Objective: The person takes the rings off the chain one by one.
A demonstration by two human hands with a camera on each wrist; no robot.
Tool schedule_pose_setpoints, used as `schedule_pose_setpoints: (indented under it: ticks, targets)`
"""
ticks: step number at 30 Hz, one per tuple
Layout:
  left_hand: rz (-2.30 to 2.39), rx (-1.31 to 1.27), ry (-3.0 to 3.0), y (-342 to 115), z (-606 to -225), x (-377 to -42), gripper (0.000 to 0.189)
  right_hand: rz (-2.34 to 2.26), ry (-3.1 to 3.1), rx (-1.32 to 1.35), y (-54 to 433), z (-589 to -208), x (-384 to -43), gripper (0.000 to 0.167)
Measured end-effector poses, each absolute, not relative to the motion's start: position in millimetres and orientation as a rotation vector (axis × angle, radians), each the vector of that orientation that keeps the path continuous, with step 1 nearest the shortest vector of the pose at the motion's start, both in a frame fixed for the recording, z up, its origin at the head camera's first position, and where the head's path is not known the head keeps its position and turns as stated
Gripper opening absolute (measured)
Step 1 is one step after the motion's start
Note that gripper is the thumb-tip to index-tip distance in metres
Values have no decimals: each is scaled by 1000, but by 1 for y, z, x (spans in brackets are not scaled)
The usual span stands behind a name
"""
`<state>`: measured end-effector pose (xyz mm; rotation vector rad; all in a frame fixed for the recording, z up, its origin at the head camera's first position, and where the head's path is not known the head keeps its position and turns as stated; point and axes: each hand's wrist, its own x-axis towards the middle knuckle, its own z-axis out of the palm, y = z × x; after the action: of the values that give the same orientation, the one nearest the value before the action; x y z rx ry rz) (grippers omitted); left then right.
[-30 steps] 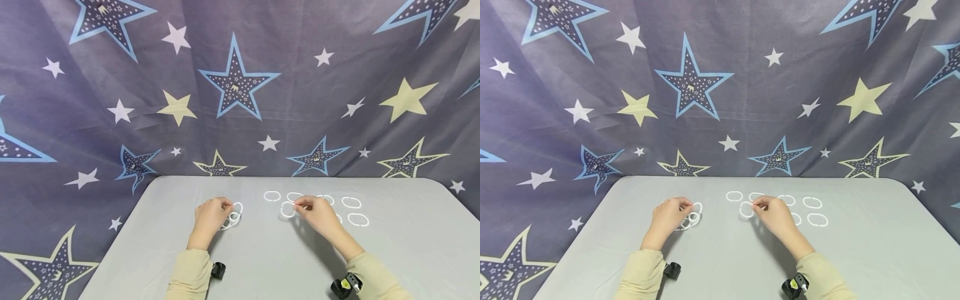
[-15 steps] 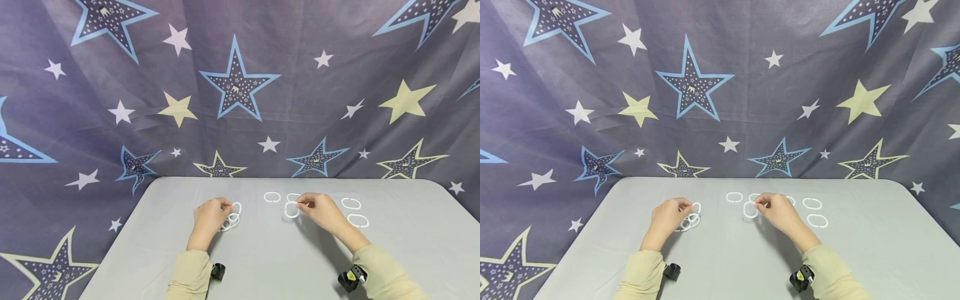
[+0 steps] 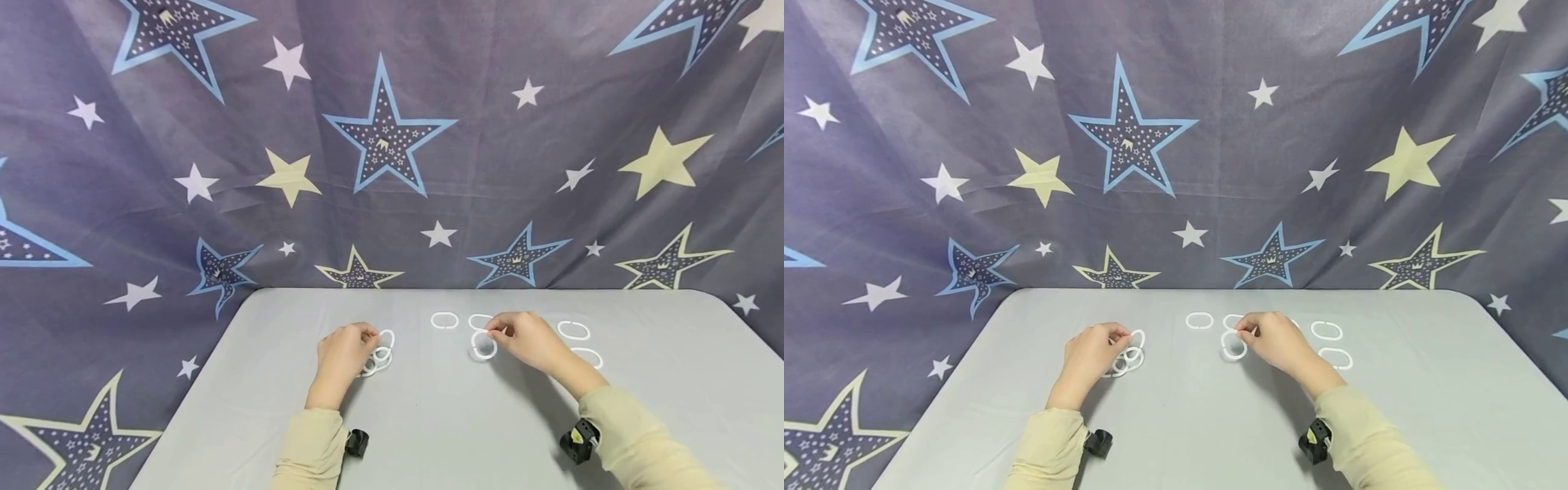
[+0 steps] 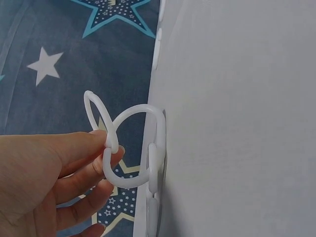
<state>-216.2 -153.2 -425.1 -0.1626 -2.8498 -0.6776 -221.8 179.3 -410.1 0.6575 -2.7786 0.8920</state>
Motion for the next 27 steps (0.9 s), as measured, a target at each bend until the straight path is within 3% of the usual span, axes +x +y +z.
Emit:
schedule_pose_setpoints:
  ticks: [27]
  targets:
    - [-683, -152, -2827, -153, -426, -216, 9, 644, -2853, 826, 198, -408, -252, 7]
